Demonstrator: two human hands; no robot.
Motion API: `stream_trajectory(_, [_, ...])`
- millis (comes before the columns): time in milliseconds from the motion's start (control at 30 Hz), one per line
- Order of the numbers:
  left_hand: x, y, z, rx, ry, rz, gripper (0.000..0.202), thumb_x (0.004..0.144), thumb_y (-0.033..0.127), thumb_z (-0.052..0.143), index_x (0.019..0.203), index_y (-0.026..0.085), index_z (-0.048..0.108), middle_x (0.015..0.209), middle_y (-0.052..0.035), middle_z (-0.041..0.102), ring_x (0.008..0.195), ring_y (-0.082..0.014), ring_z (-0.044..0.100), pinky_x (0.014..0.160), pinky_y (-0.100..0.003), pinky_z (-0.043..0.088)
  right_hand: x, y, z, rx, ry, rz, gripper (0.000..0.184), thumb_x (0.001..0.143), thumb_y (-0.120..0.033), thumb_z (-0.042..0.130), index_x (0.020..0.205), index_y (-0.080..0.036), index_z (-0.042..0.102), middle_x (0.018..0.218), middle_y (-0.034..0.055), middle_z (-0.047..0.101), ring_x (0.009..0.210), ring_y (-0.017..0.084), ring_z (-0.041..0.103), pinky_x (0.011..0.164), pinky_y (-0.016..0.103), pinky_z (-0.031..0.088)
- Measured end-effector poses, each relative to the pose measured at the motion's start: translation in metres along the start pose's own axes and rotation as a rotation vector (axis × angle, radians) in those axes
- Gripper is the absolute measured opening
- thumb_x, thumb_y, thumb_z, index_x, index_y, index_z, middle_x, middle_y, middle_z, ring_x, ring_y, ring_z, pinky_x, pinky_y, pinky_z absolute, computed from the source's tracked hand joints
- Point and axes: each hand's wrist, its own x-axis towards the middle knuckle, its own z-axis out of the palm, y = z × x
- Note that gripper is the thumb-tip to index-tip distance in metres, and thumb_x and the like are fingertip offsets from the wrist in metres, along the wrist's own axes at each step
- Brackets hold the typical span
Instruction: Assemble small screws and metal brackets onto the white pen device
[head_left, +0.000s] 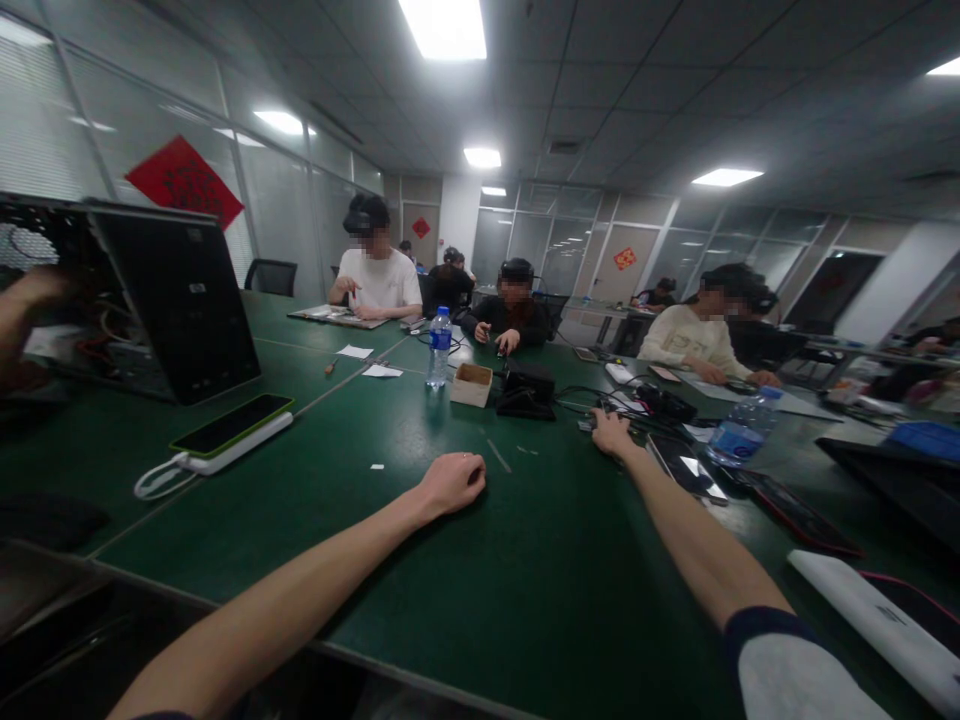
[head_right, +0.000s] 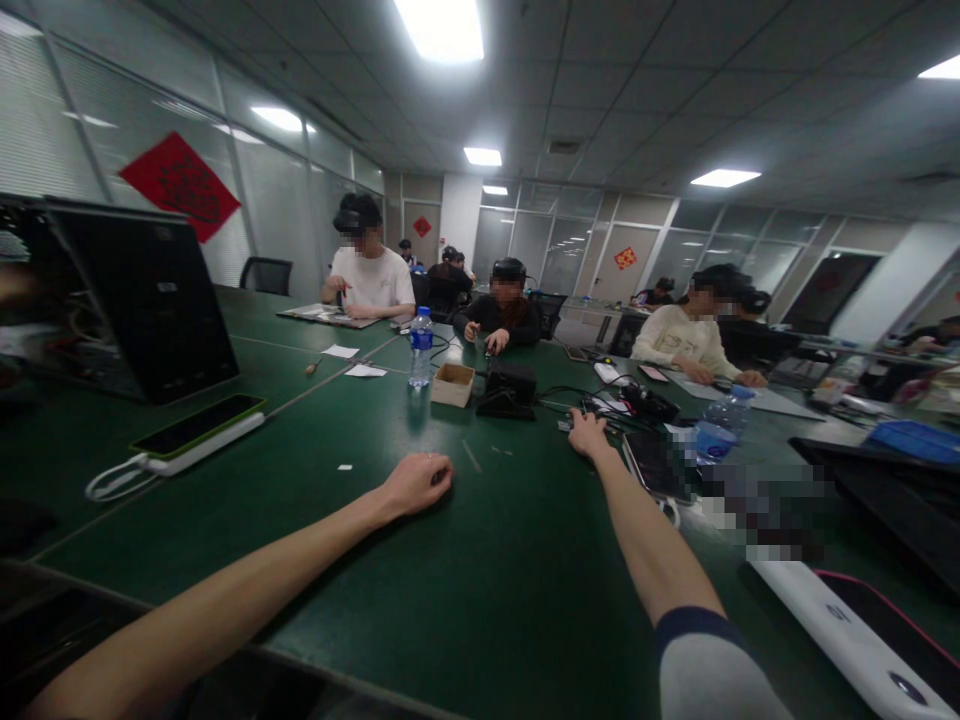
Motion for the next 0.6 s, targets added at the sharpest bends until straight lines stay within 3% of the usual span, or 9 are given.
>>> stream_trajectory(100, [-0.0001, -0.0007, 0.0006, 0.002, -0.007, -0.006, 0.014, 0.083, 0.020, 0.047, 0.084, 0.018, 0.061, 0.080, -0.0031, 0.065, 0.074, -0.0159, 0.059, 0.068, -0.024, 0.044, 0.0013, 0.0069, 0.0007, 0.091, 0.027, 0.109, 0.063, 0.083, -0.039, 0.046, 0.140, -0.019, 0.029, 0.132, 0.0201, 0.039, 0.121, 0.038, 0.038, 0.098, 0.050, 0.028])
stream_trajectory(233, [-0.0006, -0.0001, -0.0004, -0.009, -0.013, 0.001, 0.015, 0.084, 0.020, 0.046, 0.083, 0.018, 0.061, 0.081, -0.0036, 0.065, 0.073, -0.0159, 0.059, 0.068, -0.025, 0.044, -0.0015, 0.0120, -0.0008, 0.124, -0.080, 0.290, 0.070, 0.080, -0.057, 0.047, 0.133, -0.012, 0.039, 0.135, 0.0263, 0.034, 0.125, 0.044, 0.033, 0.096, 0.052, 0.030])
stream_trajectory(333, [-0.0008, 0.0008, -0.0019, -0.013, -0.013, -0.007, 0.014, 0.083, 0.020, 0.047, 0.082, 0.018, 0.061, 0.080, -0.0034, 0.065, 0.072, -0.0155, 0.059, 0.067, -0.025, 0.043, -0.0032, 0.0101, -0.0008, 0.140, -0.101, 0.330, 0.072, 0.079, -0.060, 0.047, 0.132, -0.010, 0.040, 0.136, 0.0268, 0.035, 0.127, 0.043, 0.033, 0.096, 0.051, 0.031])
stream_trajectory(500, [-0.0007, 0.0009, -0.0023, -0.011, -0.018, -0.002, 0.014, 0.083, 0.020, 0.047, 0.082, 0.018, 0.061, 0.080, -0.0035, 0.065, 0.072, -0.0159, 0.059, 0.067, -0.025, 0.043, -0.0016, 0.0083, 0.0044, 0.199, -0.035, 0.374, 0.085, 0.076, -0.060, 0.051, 0.137, -0.005, 0.031, 0.137, 0.0277, 0.035, 0.127, 0.041, 0.035, 0.099, 0.047, 0.031])
stream_trajectory(600, [-0.0006, 0.0008, -0.0015, 0.001, -0.021, -0.012, 0.014, 0.083, 0.020, 0.047, 0.081, 0.018, 0.061, 0.080, -0.0037, 0.065, 0.073, -0.0163, 0.059, 0.067, -0.025, 0.043, 0.0000, 0.0108, 0.0078, 0.215, -0.034, 0.376, 0.080, 0.076, -0.062, 0.049, 0.135, -0.009, 0.035, 0.137, 0.0267, 0.036, 0.128, 0.041, 0.034, 0.099, 0.048, 0.030])
